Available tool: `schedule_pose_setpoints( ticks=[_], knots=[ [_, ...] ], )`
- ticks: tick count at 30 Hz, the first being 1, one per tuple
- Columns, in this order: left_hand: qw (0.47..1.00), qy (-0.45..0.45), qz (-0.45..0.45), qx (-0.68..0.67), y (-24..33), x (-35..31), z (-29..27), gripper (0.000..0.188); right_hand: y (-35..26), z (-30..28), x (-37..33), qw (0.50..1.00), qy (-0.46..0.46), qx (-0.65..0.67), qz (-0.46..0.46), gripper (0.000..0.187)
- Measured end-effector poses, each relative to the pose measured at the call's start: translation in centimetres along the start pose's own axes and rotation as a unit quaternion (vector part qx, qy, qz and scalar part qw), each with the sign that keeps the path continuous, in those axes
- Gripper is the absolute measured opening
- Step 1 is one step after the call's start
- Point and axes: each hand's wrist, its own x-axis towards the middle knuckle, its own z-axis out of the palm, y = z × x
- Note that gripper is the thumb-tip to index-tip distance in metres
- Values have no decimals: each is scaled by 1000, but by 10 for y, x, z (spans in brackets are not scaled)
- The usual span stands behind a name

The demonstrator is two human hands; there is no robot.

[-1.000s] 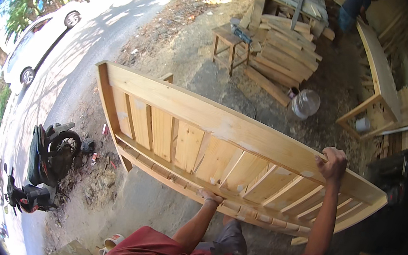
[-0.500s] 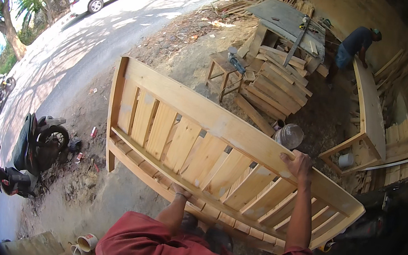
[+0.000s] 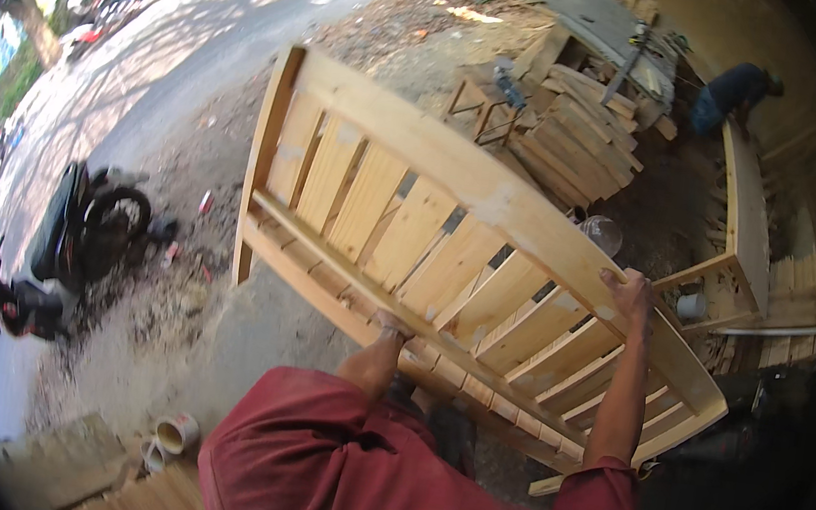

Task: The person sands the surface of a wooden bench using a hand-held power sander, moving it across different sections of the seat and backrest.

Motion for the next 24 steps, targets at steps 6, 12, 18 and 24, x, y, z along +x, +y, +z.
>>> schedule_pose_setpoints(
  ticks=[6, 12, 18, 24],
  knots=[
    [995, -4, -77, -58, 14, -6, 55, 84, 3, -20, -9, 999, 31, -9, -2, 69],
    [990, 76, -102, -57, 19, -5, 35, 83, -6, -18, -19, 998, 14, -58, -8, 69],
    [988, 109, -88, -66, 12, -18, 43, 76, -17, -28, -26, 998, -14, -64, 6, 70],
    [987, -87, -54, -123, 39, -6, 33, 82, -22, -18, 17, 998, 23, -45, -23, 76]
  ],
)
